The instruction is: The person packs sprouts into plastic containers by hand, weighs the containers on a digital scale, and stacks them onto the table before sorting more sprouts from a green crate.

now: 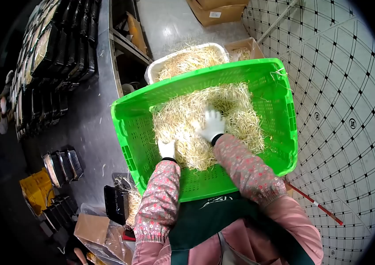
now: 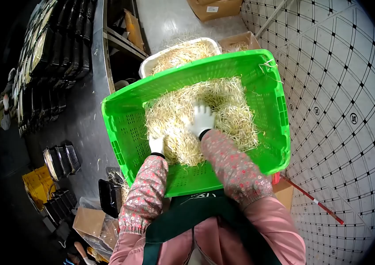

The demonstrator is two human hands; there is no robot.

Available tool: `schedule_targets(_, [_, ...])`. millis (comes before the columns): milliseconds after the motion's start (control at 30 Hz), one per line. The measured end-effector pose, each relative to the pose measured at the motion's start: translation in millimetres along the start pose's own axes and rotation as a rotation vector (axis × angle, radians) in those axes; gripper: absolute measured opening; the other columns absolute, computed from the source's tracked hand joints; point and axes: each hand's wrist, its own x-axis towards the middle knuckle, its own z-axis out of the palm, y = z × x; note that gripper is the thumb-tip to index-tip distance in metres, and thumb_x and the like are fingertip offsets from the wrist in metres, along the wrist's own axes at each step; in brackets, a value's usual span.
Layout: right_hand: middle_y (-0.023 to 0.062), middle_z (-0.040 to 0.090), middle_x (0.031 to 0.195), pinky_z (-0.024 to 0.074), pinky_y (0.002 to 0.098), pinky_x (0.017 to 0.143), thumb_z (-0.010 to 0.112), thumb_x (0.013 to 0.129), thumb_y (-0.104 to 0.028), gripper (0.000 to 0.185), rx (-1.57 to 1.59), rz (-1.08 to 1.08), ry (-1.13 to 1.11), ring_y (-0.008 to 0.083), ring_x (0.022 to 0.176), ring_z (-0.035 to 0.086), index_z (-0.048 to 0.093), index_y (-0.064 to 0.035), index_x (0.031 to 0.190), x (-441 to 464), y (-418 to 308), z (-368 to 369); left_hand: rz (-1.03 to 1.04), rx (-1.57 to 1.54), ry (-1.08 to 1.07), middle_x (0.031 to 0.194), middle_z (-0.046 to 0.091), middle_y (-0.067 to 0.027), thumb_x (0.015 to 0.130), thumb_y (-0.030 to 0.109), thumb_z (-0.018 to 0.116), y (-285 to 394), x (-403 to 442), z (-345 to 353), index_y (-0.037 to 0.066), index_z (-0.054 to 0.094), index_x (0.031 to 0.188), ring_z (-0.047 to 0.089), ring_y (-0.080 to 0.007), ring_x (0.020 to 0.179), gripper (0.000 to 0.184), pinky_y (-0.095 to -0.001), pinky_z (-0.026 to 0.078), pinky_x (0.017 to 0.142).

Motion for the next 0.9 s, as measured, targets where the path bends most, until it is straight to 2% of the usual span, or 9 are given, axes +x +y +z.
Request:
schedule_targets(67, [0.0184,0.054,0.126,0.0437,0.0549,0.1,0.057,0.09,-0.033,0.045,0.315,0.228,-0.083,0.0342,0.125,0.05,0.056,-0.0035,0.124,27.3,43.9,-12.8,0.055,-0.343,-0.017,0.104,0.068,-0.0073,0.083,-0.006,0.065,16.4,-5.5,-10.1,0.002,0.055,0.127,0.066,-0.0171,0.088,0.046,-0.0307,0.055,0.076])
schedule_targets(100, [0.0218,0.059,0.118,0.0447,0.0527,0.101,0.058,0.09,-0.033,0.043,-0.168,-0.079,-0.111,0.0359,0.118,0.055,0.061,-0.0011,0.118,32.8,73.1,-11.7,-0.098,-0.291,-0.064,0.123,0.064,-0.0114,0.079,-0.008,0.069,30.1,-6.1,-21.2,-0.002,0.048,0.138,0.063,-0.0206,0.106,0.063,-0.0315,0.051,0.093])
schedule_targets(133, [0.0248,0.06,0.121,0.0444,0.0472,0.105,0.062,0.089,-0.039,0.054,0.41,0.216,0.039,0.0376,0.118,0.056,0.058,0.0,0.125,42.5,98.5,-1.6,-0.101,-0.269,-0.052,0.122,0.064,-0.0113,0.08,-0.006,0.07,25.5,1.5,-22.6,-0.002,0.046,0.139,0.064,-0.0203,0.105,0.064,-0.0313,0.052,0.092])
schedule_targets(300, [0.0239,0.057,0.133,0.0447,0.0462,0.104,0.062,0.089,-0.051,0.079,0.233,0.324,-0.152,0.0371,0.125,0.053,0.044,0.0057,0.14,42.2,52.8,-28.1,-0.019,-0.045,0.168,0.103,0.068,-0.009,0.08,0.006,0.077,46.6,0.3,35.8,-0.001,0.05,0.136,0.063,-0.0187,0.085,0.062,-0.0317,0.054,0.077])
schedule_targets(367, [0.0217,0.059,0.127,0.0467,0.0482,0.099,0.057,0.092,-0.049,0.075,0.046,0.138,-0.088,0.0358,0.119,0.056,0.043,0.0036,0.142,17.7,1.9,-13.5,-0.012,-0.189,0.065,0.119,0.064,-0.0157,0.079,0.013,0.084,26.9,9.8,64.7,-0.006,0.041,0.143,0.063,-0.0207,0.096,0.079,-0.0327,0.052,0.087])
schedule_targets(533, [0.0232,0.061,0.12,0.0484,0.0481,0.094,0.055,0.093,-0.043,0.068,0.429,-0.138,-0.066,0.0386,0.111,0.059,0.042,-0.002,0.145,-12.1,-22.0,24.2,-0.361,-0.705,-0.169,0.112,0.066,-0.0122,0.089,0.009,0.071,99.2,-49.9,61.4,-0.002,0.055,0.127,0.064,-0.0227,0.099,0.043,-0.0348,0.054,0.085])
schedule_targets(767, [0.0241,0.06,0.13,0.0516,0.0451,0.093,0.065,0.085,-0.056,0.072,0.257,-0.751,-0.172,0.0358,0.115,0.061,0.053,-0.0146,0.142,15.8,-14.5,-86.1,-0.479,-1.013,-0.368,0.14,0.053,-0.0107,0.097,0.034,0.063,158.7,-156.2,23.3,0.006,0.045,0.142,0.049,-0.0226,0.129,0.056,-0.0425,0.039,0.108])
schedule_targets(833, [0.0213,0.054,0.142,0.0485,0.0451,0.1,0.058,0.085,-0.062,0.087,0.03,-0.641,-0.209,0.0344,0.124,0.058,0.042,-0.0071,0.149,48.4,5.9,-99.1,-0.875,-0.533,-0.365,0.148,0.046,-0.0078,0.09,0.037,0.073,135.1,-150.2,-2.9,0.012,0.041,0.147,0.048,-0.0252,0.128,0.07,-0.0434,0.038,0.104])
schedule_targets(900, [0.0215,0.051,0.145,0.0405,0.0415,0.111,0.054,0.088,-0.062,0.086,0.122,-0.434,-0.196,0.0346,0.132,0.051,0.039,-0.0051,0.151,68.8,40.4,-114.3,-0.692,-0.266,-0.325,0.158,0.034,-0.0114,0.086,0.031,0.077,112.7,-136.0,-32.7,0.013,0.031,0.155,0.044,-0.0309,0.133,0.085,-0.0447,0.037,0.106])
